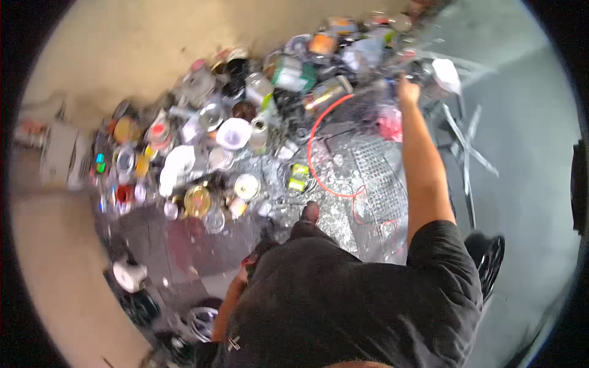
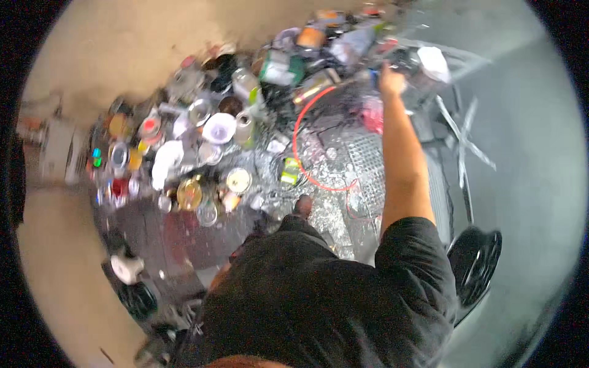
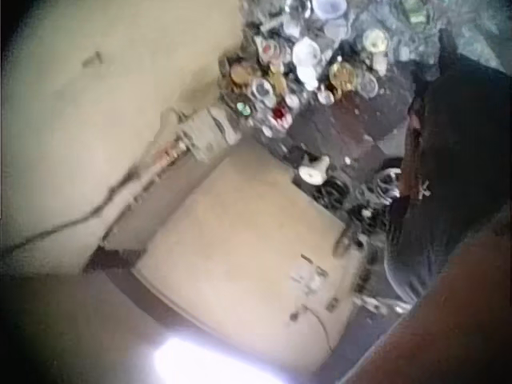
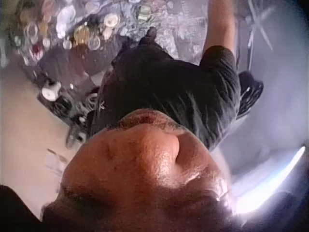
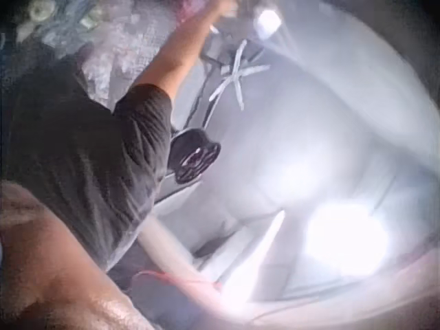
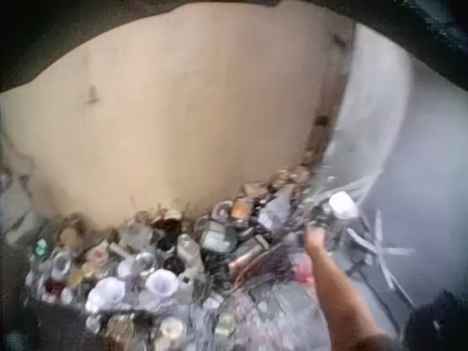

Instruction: The person prepares a spray gun and then pours various liquids from multiple paint cans through a funnel into a smaller container.

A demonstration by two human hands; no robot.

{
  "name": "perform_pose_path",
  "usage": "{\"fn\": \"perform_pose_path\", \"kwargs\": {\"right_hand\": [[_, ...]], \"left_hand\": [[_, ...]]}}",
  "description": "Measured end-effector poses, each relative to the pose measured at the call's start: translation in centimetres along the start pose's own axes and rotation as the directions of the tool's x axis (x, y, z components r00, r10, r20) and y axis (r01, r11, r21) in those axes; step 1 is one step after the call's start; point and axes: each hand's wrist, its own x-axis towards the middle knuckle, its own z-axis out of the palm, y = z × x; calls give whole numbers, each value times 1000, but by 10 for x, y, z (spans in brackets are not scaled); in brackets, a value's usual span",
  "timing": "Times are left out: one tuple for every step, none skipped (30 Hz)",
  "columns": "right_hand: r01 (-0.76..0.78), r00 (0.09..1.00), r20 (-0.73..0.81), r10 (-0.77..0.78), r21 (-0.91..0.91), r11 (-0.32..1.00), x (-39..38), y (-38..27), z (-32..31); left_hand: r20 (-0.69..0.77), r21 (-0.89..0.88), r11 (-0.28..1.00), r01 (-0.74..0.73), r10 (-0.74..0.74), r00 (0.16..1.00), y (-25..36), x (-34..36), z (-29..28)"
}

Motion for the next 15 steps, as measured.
{"fn": "perform_pose_path", "kwargs": {"right_hand": [[35,996,85,-2,-381,924,41,35,7],[232,973,176,-153,-660,715,53,44,30],[351,924,250,-288,-852,389,66,61,45],[454,889,426,-169,-768,452,45,15,82],[359,933,332,-138,-836,414,76,45,74],[223,974,210,-81,-852,473,118,80,46],[83,996,83,-27,-808,584,122,76,50],[-60,998,-55,29,-730,681,127,71,47],[230,965,260,-36,-775,589,86,31,76],[531,833,537,-133,-709,464,32,-36,74],[510,851,504,-145,-730,454,57,-4,48],[510,855,489,-172,-736,445,72,14,30],[539,842,487,-232,-734,414,89,38,9],[535,844,483,-231,-733,420,83,32,5],[545,837,491,-240,-715,438,66,15,2]], "left_hand": [[10,-29,999,-28,29,1000,10,0,10],[-12,-71,997,-37,37,999,14,-12,23],[-26,-99,994,-47,45,999,22,-22,30],[-120,-190,982,-10,-13,993,22,-62,61],[-93,-209,976,-62,44,995,29,-54,61],[-57,-238,960,-148,139,989,29,-34,56],[-76,-231,955,-189,176,982,27,-35,60],[-87,-188,952,-242,229,969,30,-33,62],[-142,35,965,-262,264,954,23,-58,81],[-231,-5,979,-203,196,953,31,-88,103],[-151,177,979,-103,130,980,72,-83,77],[-106,354,935,0,41,994,120,-83,58],[-143,385,922,44,13,990,176,-85,46],[-288,431,896,107,24,957,205,-89,45],[-423,462,869,178,40,905,226,-93,46]]}}
